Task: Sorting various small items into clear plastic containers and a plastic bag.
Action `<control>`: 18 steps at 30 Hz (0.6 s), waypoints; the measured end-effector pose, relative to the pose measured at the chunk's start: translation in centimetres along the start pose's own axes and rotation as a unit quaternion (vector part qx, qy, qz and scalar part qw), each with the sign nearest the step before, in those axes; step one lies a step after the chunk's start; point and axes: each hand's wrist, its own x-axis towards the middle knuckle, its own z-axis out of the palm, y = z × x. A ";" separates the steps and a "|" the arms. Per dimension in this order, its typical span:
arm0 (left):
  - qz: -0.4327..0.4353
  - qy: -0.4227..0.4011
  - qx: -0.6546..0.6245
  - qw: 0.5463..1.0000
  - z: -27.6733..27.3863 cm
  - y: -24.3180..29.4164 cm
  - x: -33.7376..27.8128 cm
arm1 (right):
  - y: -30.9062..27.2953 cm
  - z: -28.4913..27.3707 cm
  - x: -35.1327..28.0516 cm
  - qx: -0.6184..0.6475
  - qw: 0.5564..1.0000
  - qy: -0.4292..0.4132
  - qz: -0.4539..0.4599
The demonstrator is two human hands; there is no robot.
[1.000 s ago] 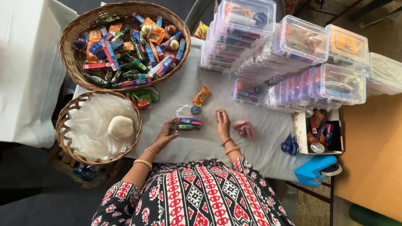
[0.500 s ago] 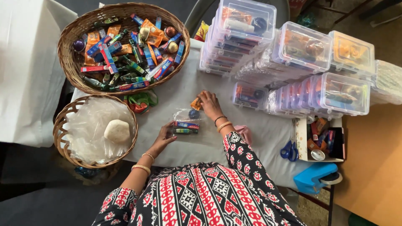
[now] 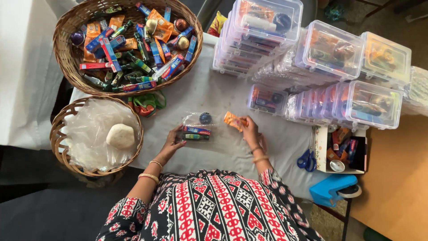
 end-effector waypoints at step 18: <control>0.010 0.005 0.007 1.000 0.0 -0.1 0.2 | 0.0 11.5 -2.5 0.284 0.953 -0.097 -0.033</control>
